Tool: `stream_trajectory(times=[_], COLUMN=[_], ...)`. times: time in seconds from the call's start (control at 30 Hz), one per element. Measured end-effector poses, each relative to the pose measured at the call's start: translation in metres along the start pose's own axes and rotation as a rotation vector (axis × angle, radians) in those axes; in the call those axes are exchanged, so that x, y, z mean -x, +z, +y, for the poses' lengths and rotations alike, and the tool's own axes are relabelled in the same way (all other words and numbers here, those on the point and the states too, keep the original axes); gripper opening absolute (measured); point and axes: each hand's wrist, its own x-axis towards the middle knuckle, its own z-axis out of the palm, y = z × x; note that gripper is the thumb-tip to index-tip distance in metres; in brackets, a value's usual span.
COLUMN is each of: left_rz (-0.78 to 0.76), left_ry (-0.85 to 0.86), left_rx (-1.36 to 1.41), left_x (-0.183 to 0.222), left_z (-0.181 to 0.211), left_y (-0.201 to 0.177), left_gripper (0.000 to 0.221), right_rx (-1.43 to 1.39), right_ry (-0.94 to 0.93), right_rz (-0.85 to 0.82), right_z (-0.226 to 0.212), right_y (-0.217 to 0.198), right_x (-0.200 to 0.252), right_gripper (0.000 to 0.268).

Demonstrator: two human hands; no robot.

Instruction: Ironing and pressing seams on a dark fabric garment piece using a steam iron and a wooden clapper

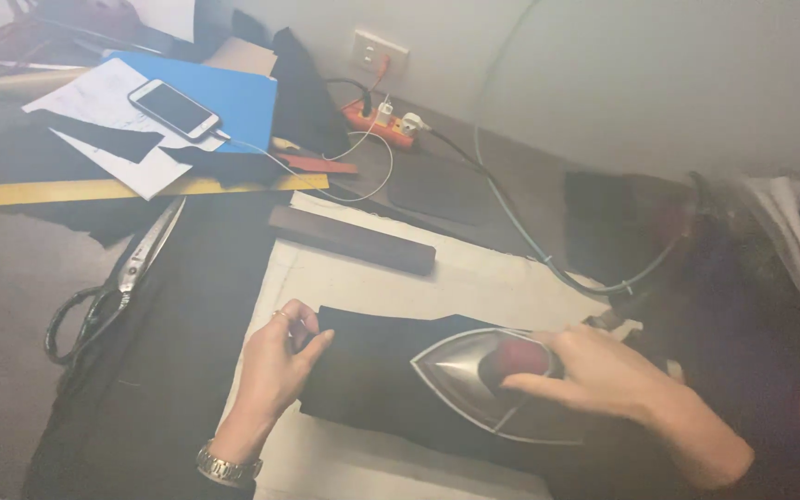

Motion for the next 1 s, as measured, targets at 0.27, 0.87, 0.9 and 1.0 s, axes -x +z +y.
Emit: stream_trajectory(times=[0.27,0.87,0.9,1.0], left_rz=[-0.031,-0.126,-0.127,0.019], left_ry=[0.052,0.037,0.04,0.189], left_rx=[0.069,0.333,0.33,0.227], left_x=[-0.004,-0.005,-0.013,-0.039], left_z=[-0.007,-0.016,-0.023,-0.034], left_y=[0.0,-0.011,-0.02,-0.041], left_gripper=[0.015,0.007,0.007,0.012], right_rx=[-0.055,-0.127,-0.129,-0.154], right_ry=[0.143,-0.043,-0.042,-0.023], right_rz=[-0.123,-0.063,-0.061,-0.041], right_z=[-0.087,-0.114,-0.115,-0.113], right_y=[-0.043,-0.048,-0.046,-0.045], right_x=[0.0,-0.017,-0.02,-0.023], right_gripper=[0.052,0.054,0.054,0.053])
